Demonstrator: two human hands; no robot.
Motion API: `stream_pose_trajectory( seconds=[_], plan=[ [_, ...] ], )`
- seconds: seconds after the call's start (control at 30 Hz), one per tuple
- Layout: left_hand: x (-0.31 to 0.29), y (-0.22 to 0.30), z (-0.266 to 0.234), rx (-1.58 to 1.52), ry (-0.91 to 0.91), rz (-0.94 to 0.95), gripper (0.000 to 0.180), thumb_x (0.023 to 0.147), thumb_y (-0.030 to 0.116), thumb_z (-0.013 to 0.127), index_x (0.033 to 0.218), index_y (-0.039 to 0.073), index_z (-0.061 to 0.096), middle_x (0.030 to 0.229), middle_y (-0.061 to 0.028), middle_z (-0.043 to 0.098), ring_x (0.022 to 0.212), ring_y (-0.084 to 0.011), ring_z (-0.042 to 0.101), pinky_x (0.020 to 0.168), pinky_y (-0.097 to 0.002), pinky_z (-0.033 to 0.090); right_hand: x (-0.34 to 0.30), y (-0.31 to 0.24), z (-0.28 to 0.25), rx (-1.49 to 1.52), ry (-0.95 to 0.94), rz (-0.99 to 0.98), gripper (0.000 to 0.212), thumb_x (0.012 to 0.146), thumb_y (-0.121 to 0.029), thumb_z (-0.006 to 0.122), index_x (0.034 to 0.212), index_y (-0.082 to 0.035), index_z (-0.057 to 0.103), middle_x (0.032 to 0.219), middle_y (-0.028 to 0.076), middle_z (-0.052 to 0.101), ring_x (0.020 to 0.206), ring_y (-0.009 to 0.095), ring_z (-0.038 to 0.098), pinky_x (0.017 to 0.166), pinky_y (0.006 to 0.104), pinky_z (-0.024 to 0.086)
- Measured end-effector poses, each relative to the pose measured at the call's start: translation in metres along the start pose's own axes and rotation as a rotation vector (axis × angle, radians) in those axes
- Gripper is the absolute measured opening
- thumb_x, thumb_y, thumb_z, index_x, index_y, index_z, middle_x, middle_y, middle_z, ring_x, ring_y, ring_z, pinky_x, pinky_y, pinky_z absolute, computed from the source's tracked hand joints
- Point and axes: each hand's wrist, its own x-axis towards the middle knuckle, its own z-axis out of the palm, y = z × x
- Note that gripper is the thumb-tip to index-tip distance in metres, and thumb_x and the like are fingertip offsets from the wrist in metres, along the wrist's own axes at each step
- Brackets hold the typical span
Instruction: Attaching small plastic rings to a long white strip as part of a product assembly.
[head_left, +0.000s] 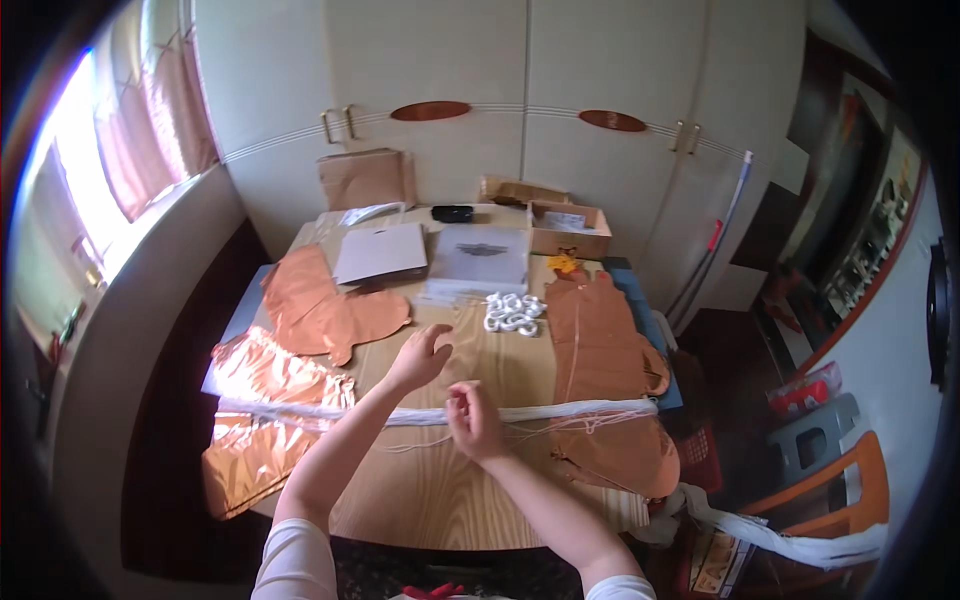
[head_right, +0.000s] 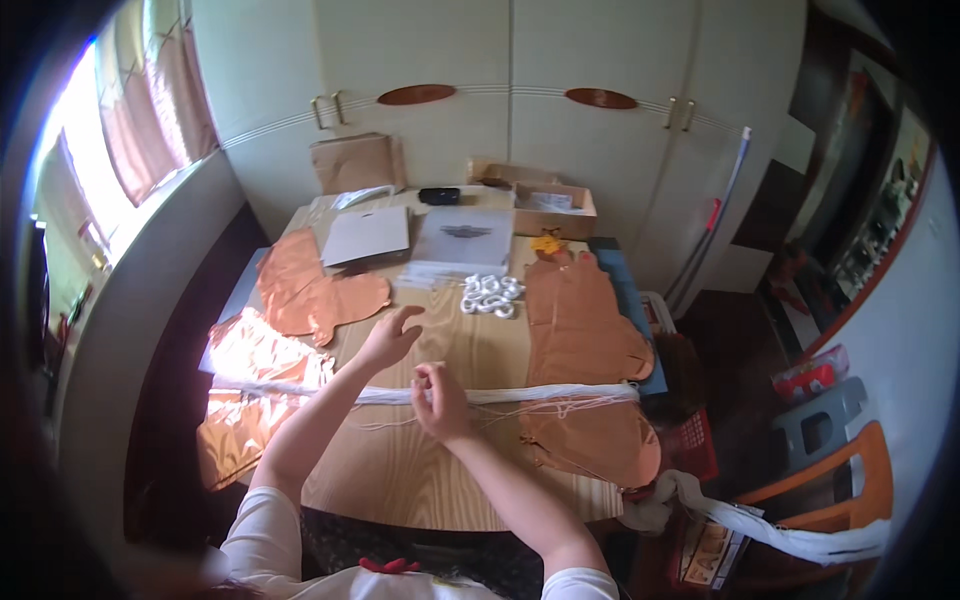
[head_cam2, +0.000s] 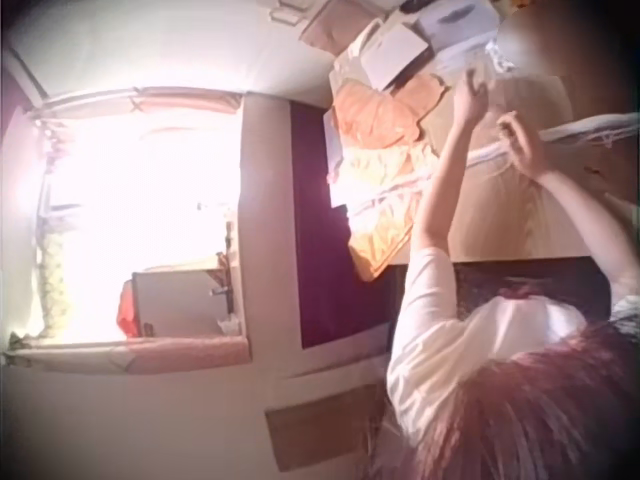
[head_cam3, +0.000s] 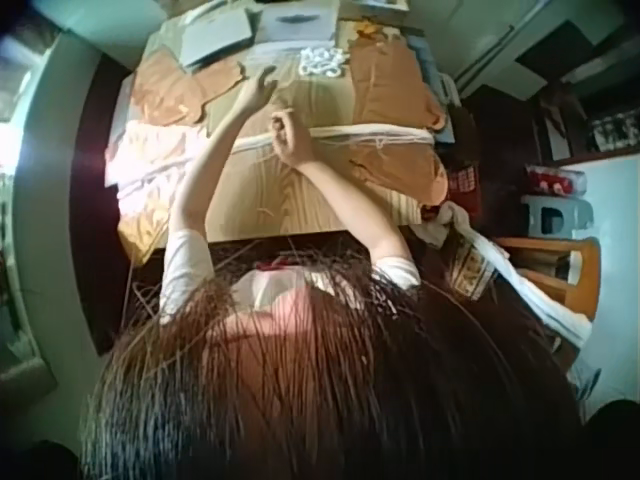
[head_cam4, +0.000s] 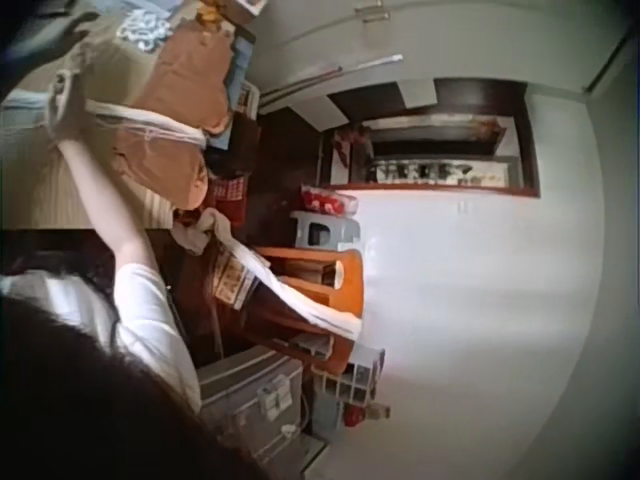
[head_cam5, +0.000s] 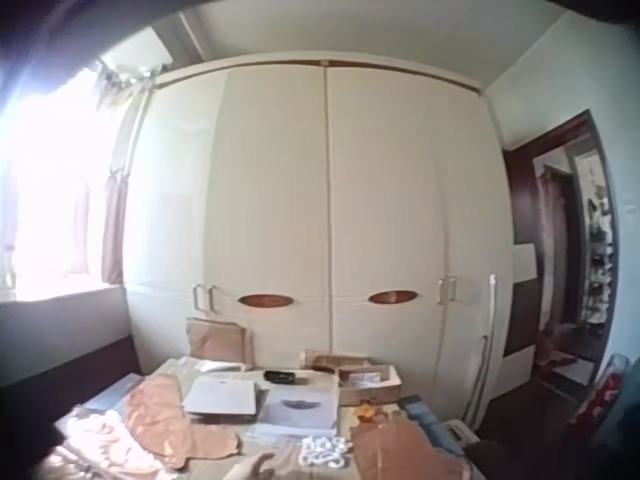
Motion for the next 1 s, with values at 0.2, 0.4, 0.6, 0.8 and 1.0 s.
stream_pose_trajectory(
  seconds=[0.2,0.4,0.6,0.8,1.0],
  plan=[
    [-0.095,-0.015,-0.037,-0.027,0.100,0.072,0.011,0.074,0.012,0.058,0.081,0.005,0.063,0.079,-0.0106,0.059,0.076,-0.0270,0.057,0.070,-0.0368,0.046,0.004,-0.024,-0.004,-0.404,-0.364,-0.415,0.012,0.068,-0.016,0.066,0.078,-0.012,0.061,0.084,0.003,0.055,0.083,0.020,0.054,0.073,0.0363,0.040],
    [-0.117,-0.022,-0.053,-0.117,-0.111,0.043,0.013,0.070,0.013,0.060,0.080,0.005,0.064,0.078,-0.0109,0.058,0.077,-0.0279,0.058,0.068,-0.0345,0.048,-0.006,-0.018,0.005,-0.532,-0.582,-0.402,0.014,0.070,-0.025,0.068,0.076,-0.014,0.062,0.086,0.000,0.052,0.091,0.018,0.049,0.080,0.0361,0.032],
    [-0.130,-0.026,-0.058,0.113,-0.304,0.201,0.015,0.066,0.016,0.066,0.078,0.008,0.065,0.077,-0.0090,0.057,0.079,-0.0266,0.057,0.072,-0.0362,0.046,-0.009,-0.017,0.011,-0.581,-0.603,-0.409,0.010,0.075,-0.019,0.064,0.077,-0.012,0.058,0.085,0.001,0.051,0.090,0.019,0.049,0.081,0.0363,0.032],
    [-0.129,-0.034,-0.051,0.094,-0.304,0.243,0.013,0.067,0.018,0.065,0.076,0.008,0.065,0.077,-0.0102,0.058,0.076,-0.0266,0.058,0.071,-0.0378,0.046,-0.007,-0.018,0.010,-0.598,-0.584,-0.390,0.011,0.078,-0.018,0.060,0.083,-0.011,0.054,0.086,0.002,0.050,0.091,0.019,0.048,0.081,0.0359,0.031],
    [-0.126,-0.018,-0.061,-0.074,-0.312,0.085,0.014,0.073,0.019,0.069,0.077,0.006,0.065,0.073,-0.0092,0.063,0.064,-0.0217,0.060,0.060,-0.0308,0.047,-0.005,-0.020,0.007,-0.457,-0.512,-0.358,0.012,0.078,-0.018,0.060,0.085,-0.011,0.054,0.087,0.003,0.053,0.087,0.020,0.051,0.079,0.0349,0.032]
  ],
)
